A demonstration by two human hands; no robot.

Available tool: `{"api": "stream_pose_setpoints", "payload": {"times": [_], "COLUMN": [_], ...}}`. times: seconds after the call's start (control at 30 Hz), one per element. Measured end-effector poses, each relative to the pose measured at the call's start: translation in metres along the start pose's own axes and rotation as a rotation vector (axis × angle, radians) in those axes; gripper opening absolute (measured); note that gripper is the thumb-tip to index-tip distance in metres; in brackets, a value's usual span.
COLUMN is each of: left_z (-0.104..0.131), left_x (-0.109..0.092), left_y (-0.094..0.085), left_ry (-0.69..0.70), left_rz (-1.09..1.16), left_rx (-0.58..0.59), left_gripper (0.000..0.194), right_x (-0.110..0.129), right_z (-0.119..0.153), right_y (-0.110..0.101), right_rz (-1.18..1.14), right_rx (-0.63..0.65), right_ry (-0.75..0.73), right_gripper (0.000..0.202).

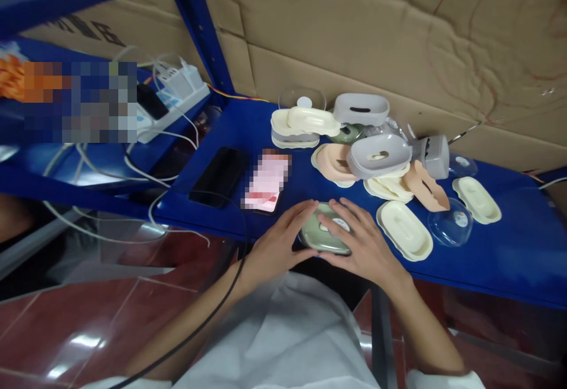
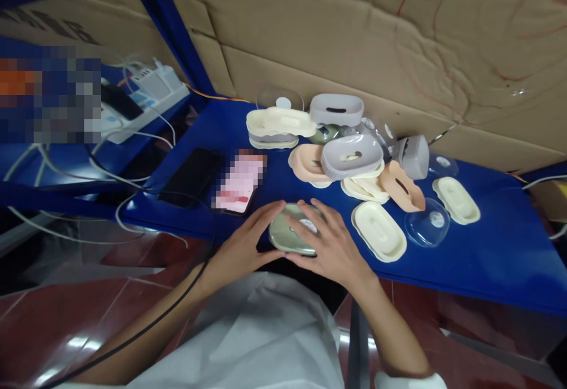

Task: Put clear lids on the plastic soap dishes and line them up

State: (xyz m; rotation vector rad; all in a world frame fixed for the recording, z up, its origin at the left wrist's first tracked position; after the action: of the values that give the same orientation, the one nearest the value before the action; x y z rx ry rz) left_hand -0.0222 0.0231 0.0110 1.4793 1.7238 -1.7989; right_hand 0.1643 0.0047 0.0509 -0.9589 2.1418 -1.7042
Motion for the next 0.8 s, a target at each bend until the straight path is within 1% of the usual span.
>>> {"api": "stream_pose_setpoints", "payload": {"times": [0.13, 0.2, 0.27, 0.33, 0.4, 0.47, 0.5, 0.57, 0.63, 0.67, 0.73, 0.8], "left_z": [0.002, 0.002, 0.003, 0.002, 0.001, 0.001, 0.001, 0.001, 0.0, -0.002, -0.009, -0.023], "left_x": [0.002, 0.001, 0.0, -0.001, -0.002, -0.003, -0.003, -0.005, -0.011, -0.015, -0.03, -0.052], "left_y": [0.001, 0.0, -0.002, -0.005, -0.006, -0.006, -0.005, -0.004, -0.002, 0.0, 0.009, 0.026], "left_ry": [0.03, 0.064, 0.084, 0.088, 0.089, 0.089, 0.091, 0.107, 0.14, 0.161, 0.22, 0.315], "left_rz": [-0.019, -0.027, -0.036, -0.045, -0.058, -0.077, -0.091, -0.128, -0.164, -0.177, -0.194, -0.208], "left_rx": [0.01, 0.017, 0.011, -0.001, -0.002, -0.006, -0.007, -0.007, -0.008, -0.007, 0.004, 0.04], "left_gripper": [0.096, 0.093, 0.088, 0.082, 0.075, 0.067, 0.064, 0.06, 0.056, 0.054, 0.051, 0.049], "right_x": [-0.004, -0.006, -0.01, -0.022, -0.046, -0.08, -0.098, -0.133, -0.165, -0.177, -0.195, -0.204], "right_z": [0.01, 0.019, 0.035, 0.059, 0.095, 0.142, 0.167, 0.215, 0.254, 0.268, 0.285, 0.288], "right_y": [-0.001, -0.004, -0.015, -0.036, -0.067, -0.101, -0.114, -0.131, -0.134, -0.133, -0.125, -0.119], "right_rz": [0.015, 0.006, -0.002, 0.028, 0.117, 0.271, 0.361, 0.495, 0.57, 0.598, 0.629, 0.625], "right_rx": [0.009, -0.014, -0.075, -0.192, -0.373, -0.577, -0.659, -0.75, -0.758, -0.75, -0.714, -0.683], "right_ry": [0.078, 0.1, 0.108, 0.164, 0.306, 0.508, 0.619, 0.807, 0.969, 1.03, 1.098, 1.114], "right_gripper": [0.079, 0.083, 0.086, 0.087, 0.086, 0.084, 0.082, 0.081, 0.082, 0.083, 0.085, 0.087]}}
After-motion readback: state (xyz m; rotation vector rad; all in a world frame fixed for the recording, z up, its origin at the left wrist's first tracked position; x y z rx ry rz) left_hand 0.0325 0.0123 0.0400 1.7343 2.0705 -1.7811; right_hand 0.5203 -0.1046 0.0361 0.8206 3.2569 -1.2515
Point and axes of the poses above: each hand's wrist, its own z-axis away from the middle knuckle, its own y-axis out of the palm, x = y × z, the point moved 6 cm from there along -z, towards the middle knuckle, and after that the axes turned 3 degrees about -x, right-handed, at the moved point
